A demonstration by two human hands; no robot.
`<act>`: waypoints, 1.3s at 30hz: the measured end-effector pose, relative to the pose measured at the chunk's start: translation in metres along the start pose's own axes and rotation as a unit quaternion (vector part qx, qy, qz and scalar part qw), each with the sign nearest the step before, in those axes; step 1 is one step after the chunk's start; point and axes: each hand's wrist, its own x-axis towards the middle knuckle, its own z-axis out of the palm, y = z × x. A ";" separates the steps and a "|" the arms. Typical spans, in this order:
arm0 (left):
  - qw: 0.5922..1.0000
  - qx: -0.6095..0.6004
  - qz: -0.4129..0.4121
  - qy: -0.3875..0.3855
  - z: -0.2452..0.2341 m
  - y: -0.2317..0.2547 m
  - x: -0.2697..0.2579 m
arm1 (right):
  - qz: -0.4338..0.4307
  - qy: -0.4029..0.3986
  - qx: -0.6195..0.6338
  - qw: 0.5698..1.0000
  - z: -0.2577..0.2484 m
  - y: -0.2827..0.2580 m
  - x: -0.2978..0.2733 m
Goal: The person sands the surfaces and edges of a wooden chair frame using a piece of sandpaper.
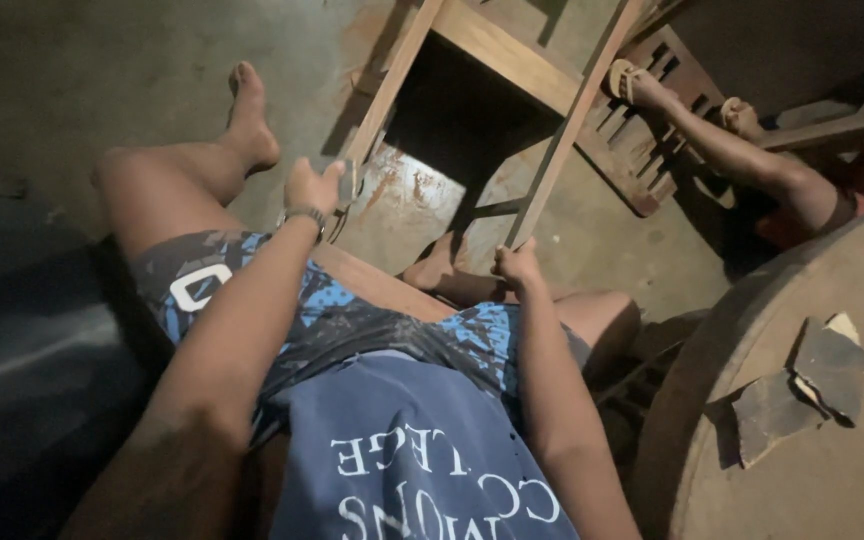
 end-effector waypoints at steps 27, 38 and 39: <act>0.999 -0.021 -0.026 0.028 0.014 0.005 -0.013 | -0.025 -0.019 0.011 0.999 0.002 0.038 0.055; 0.998 -0.019 -0.060 0.026 0.004 0.020 -0.052 | -0.008 -0.032 0.018 0.999 -0.001 0.009 0.013; 0.998 -0.021 -0.054 0.029 0.004 0.018 -0.046 | -0.014 -0.031 0.022 0.999 -0.001 0.007 0.015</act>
